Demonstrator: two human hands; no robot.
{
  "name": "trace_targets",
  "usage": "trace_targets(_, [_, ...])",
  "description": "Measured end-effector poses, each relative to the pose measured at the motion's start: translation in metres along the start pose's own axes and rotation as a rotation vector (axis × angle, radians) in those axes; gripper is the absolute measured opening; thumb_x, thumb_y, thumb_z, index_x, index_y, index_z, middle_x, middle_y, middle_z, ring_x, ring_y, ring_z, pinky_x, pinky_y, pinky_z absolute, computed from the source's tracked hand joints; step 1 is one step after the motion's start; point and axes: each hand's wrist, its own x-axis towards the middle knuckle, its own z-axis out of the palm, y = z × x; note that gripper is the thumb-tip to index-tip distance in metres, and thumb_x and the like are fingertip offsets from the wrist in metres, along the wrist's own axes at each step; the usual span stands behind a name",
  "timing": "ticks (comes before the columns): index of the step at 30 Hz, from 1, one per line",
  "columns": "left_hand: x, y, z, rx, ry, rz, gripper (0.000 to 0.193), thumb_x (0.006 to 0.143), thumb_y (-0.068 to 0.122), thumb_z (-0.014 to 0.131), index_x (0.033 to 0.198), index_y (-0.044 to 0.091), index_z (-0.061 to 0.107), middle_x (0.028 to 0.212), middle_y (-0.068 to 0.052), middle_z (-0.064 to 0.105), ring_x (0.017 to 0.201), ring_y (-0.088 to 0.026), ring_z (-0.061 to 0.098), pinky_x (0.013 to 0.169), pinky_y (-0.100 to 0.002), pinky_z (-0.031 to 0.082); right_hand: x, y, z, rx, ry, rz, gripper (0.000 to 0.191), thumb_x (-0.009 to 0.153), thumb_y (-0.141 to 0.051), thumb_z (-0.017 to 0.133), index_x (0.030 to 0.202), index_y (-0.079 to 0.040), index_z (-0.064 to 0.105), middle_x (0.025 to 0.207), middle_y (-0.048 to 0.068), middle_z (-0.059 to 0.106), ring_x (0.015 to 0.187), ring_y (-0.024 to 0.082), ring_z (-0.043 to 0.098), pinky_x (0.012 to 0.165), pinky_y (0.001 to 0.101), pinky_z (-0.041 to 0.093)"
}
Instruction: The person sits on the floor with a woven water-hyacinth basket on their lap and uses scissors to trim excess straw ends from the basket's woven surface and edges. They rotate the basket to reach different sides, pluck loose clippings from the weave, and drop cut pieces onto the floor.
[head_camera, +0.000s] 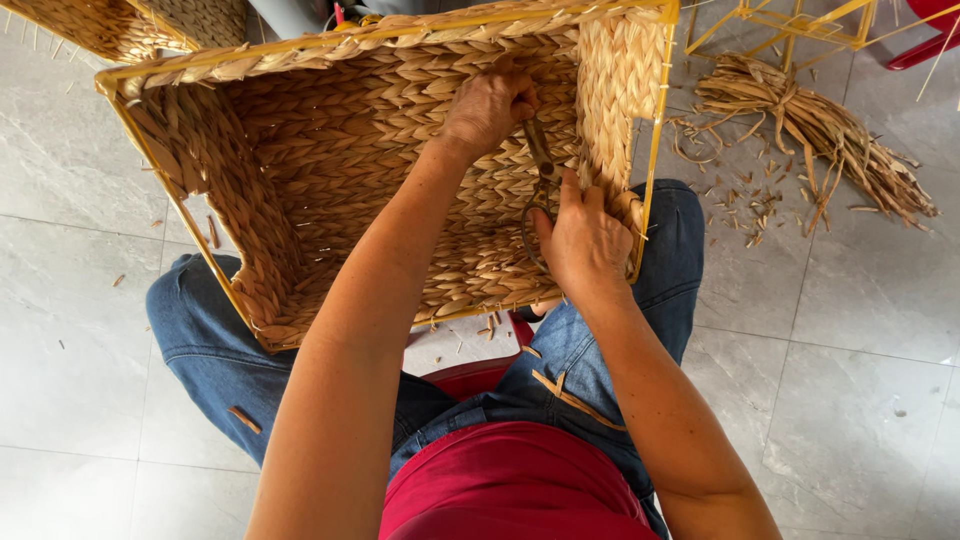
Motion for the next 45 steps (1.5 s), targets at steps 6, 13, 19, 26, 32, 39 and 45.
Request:
trace_targets(6, [-0.002, 0.006, -0.001, 0.005, 0.010, -0.012, 0.011, 0.085, 0.022, 0.080, 0.093, 0.016, 0.075, 0.118, -0.002, 0.061, 0.106, -0.025, 0.066, 0.096, -0.046, 0.051, 0.004, 0.007, 0.014, -0.004, 0.016, -0.015, 0.067, 0.090, -0.036, 0.074, 0.146, -0.004, 0.051, 0.106, 0.019, 0.067, 0.082, 0.039, 0.072, 0.063, 0.0526, 0.057])
trace_targets(13, [0.006, 0.000, 0.011, -0.059, 0.077, -0.066, 0.007, 0.101, 0.015, 0.063, 0.103, 0.016, 0.070, 0.094, -0.002, 0.072, 0.078, -0.013, 0.070, 0.072, -0.029, 0.061, 0.005, 0.008, 0.009, 0.055, -0.007, -0.063, 0.060, 0.092, -0.030, 0.073, 0.144, -0.007, 0.054, 0.103, 0.018, 0.073, 0.087, 0.038, 0.073, 0.068, 0.0506, 0.057])
trace_targets(19, [-0.017, -0.001, -0.009, -0.296, 0.180, -0.040, 0.010, 0.101, 0.009, 0.056, 0.100, 0.009, 0.066, 0.083, -0.005, 0.074, 0.066, -0.013, 0.073, 0.060, -0.028, 0.060, -0.051, 0.042, -0.045, 0.248, -0.112, 0.144, 0.055, 0.095, -0.032, 0.075, 0.148, -0.022, 0.060, 0.070, 0.016, 0.070, 0.056, 0.026, 0.066, 0.056, 0.0401, 0.050])
trace_targets(26, [-0.165, 0.058, -0.055, -0.635, -0.946, 0.433, 0.022, 0.095, 0.020, 0.074, 0.114, 0.008, 0.076, 0.102, -0.007, 0.082, 0.092, -0.020, 0.078, 0.079, -0.035, 0.060, -0.089, 0.084, -0.072, 0.770, -0.030, 0.049, 0.058, 0.088, -0.007, 0.080, 0.143, -0.012, 0.063, 0.071, -0.005, 0.051, 0.060, 0.000, 0.045, 0.048, 0.0201, 0.035])
trace_targets(32, [-0.093, 0.019, -0.012, -0.014, -0.070, 0.025, 0.024, 0.096, 0.021, 0.070, 0.118, 0.015, 0.076, 0.105, -0.011, 0.078, 0.086, -0.026, 0.077, 0.080, -0.038, 0.061, -0.082, 0.078, -0.054, 0.942, -0.086, 0.044, 0.054, 0.090, -0.007, 0.077, 0.142, -0.011, 0.062, 0.072, -0.008, 0.054, 0.060, -0.002, 0.047, 0.048, 0.0187, 0.036])
trace_targets(39, [-0.039, 0.007, 0.060, 0.358, 0.086, -0.027, 0.039, 0.081, 0.031, 0.076, 0.109, 0.006, 0.064, 0.125, -0.020, 0.060, 0.110, -0.038, 0.066, 0.068, -0.045, 0.062, -0.085, 0.065, -0.051, 0.813, -0.022, 0.112, 0.058, 0.087, -0.009, 0.081, 0.142, -0.013, 0.062, 0.075, -0.003, 0.064, 0.065, 0.001, 0.057, 0.053, 0.0205, 0.045])
trace_targets(45, [-0.040, -0.005, 0.062, 0.245, 0.092, 0.002, 0.014, 0.097, 0.024, 0.069, 0.101, 0.010, 0.067, 0.109, -0.008, 0.067, 0.099, -0.026, 0.071, 0.077, -0.041, 0.062, -0.084, 0.066, -0.051, 0.740, -0.045, 0.112, 0.058, 0.087, -0.010, 0.080, 0.142, -0.017, 0.062, 0.077, 0.000, 0.068, 0.065, 0.002, 0.062, 0.057, 0.0224, 0.050])
